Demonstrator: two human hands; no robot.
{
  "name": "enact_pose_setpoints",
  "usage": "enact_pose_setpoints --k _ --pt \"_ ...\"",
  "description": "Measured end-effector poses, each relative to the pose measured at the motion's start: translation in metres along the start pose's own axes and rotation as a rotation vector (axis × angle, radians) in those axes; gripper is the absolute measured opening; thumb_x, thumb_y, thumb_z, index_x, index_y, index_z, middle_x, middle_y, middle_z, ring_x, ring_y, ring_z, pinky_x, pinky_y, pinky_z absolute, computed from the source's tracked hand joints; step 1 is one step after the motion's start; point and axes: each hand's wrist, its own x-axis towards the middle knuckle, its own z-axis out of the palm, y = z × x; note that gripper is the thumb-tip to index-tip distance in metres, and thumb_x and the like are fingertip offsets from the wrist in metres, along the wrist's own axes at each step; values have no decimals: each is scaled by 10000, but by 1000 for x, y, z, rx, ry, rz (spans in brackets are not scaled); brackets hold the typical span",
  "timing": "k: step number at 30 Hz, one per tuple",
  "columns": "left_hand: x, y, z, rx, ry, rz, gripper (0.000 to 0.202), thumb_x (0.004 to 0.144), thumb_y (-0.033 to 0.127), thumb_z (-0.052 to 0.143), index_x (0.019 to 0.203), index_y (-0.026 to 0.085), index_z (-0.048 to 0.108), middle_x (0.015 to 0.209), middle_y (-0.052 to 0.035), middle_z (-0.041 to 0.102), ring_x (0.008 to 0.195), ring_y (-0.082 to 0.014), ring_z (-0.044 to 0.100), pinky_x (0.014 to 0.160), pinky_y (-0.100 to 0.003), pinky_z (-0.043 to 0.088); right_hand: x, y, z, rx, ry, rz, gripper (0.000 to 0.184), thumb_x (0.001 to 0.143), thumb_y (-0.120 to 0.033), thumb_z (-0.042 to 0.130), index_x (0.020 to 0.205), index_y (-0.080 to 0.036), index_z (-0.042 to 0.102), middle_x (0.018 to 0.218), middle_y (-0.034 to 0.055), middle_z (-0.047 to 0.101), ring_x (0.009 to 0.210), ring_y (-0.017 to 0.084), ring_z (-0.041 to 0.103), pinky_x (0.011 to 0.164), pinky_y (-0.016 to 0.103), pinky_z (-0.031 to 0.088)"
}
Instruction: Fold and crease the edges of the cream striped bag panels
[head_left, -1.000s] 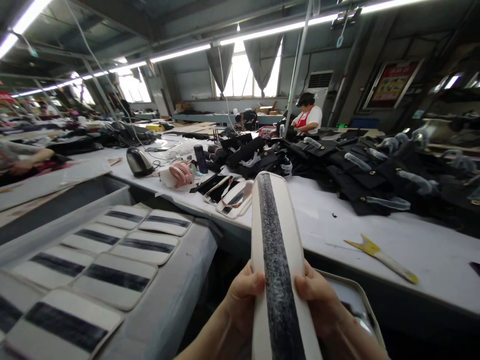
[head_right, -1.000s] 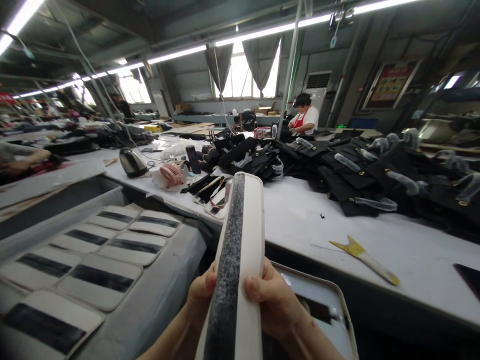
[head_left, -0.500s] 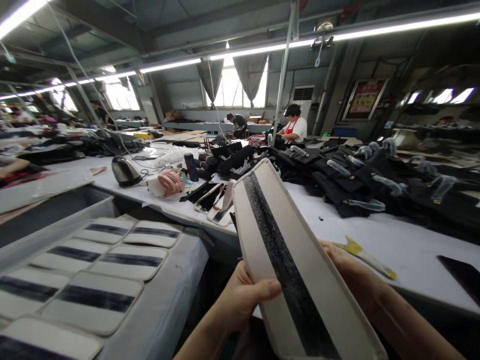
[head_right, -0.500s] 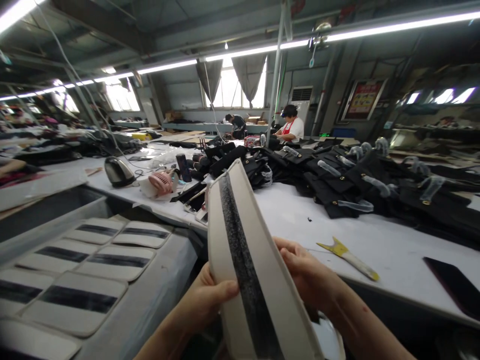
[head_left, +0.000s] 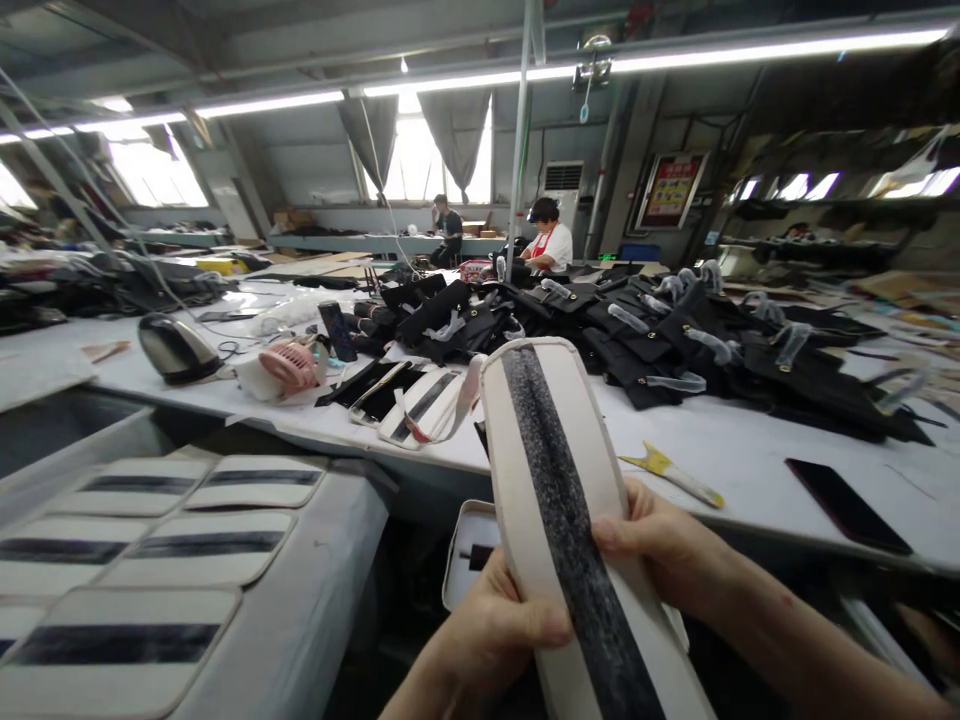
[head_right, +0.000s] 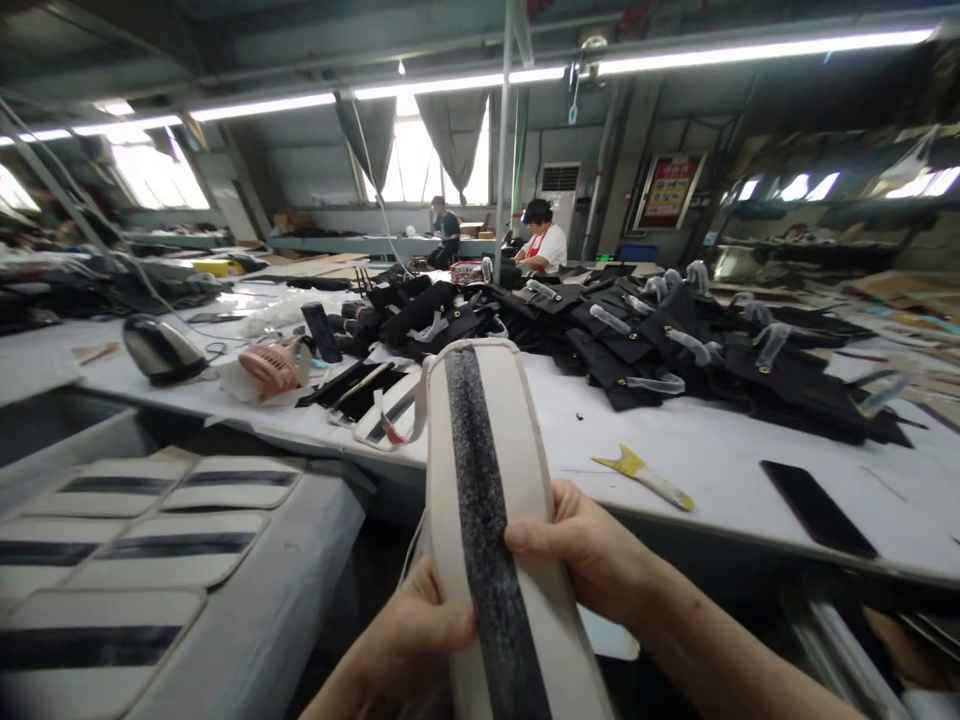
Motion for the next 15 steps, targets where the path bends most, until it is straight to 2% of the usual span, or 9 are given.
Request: enact_pose_setpoints --k 2,5,8,9,10,11,13,14,15 --pt "2 -9 1 -70 -57 -22 536 560 386 882 983 100 720 937 -151 737 935 -349 690 845 -398 538 1 14 0 88 -48 -33 402 677 -314 833 980 -69 736 841 146 737 675 205 699 623 278 569" --pt "3 -17 -1 -50 -91 -30 612 541 435 887 1033 124 696 963 -148 728 961 -353 682 829 -384 534 0 23 -7 101 -58 -54 422 694 -321 822 1029 -81 732 865 153 739 709 222 708 640 289 567" --pt "3 -14 -15 17 -158 -28 723 488 548 886 1048 143 674 944 -140 716 915 -339 689 770 -365 536 -6 12 -18 1 -58 -17 442 716 -338 808 1077 -98 724 913 161 738 779 260 716 697 331 565" --pt "4 -9 -21 47 -162 -3 767 467 605 873 1041 142 664 920 -135 709 861 -322 694 722 -350 536 -9 5 -21 -31 -60 -1 459 710 -348 811 1091 -107 721 915 159 738 806 279 717 723 356 563" --pt "6 -2 -28 93 -118 41 769 476 646 851 1022 142 650 877 -119 699 771 -284 693 654 -321 526 -13 -2 -24 -57 -59 14 479 694 -353 820 1101 -122 720 913 152 739 833 300 715 745 381 559" --pt "7 7 -35 165 -4 117 709 515 654 831 969 147 635 810 -85 678 671 -224 669 586 -276 496 -17 -9 -26 -77 -49 29 497 671 -348 833 1111 -146 720 914 144 740 861 319 713 765 405 554" --pt "10 31 -48 376 396 361 494 641 554 814 824 168 565 671 11 582 541 -107 559 516 -194 408 -25 -23 -28 -111 -7 61 502 634 -333 850 1107 -215 728 917 126 746 890 335 713 802 441 540" --pt "10 44 -52 494 615 498 417 694 474 807 789 181 526 629 47 522 520 -76 503 511 -173 375 -29 -28 -28 -128 14 78 492 620 -327 855 1091 -255 735 915 121 749 898 333 714 807 447 533" --pt "11 57 -55 611 782 616 367 720 405 803 801 194 514 617 66 487 523 -67 468 519 -164 362 -33 -31 -28 -146 30 97 481 603 -323 860 1068 -291 740 913 119 751 902 329 714 804 447 527"
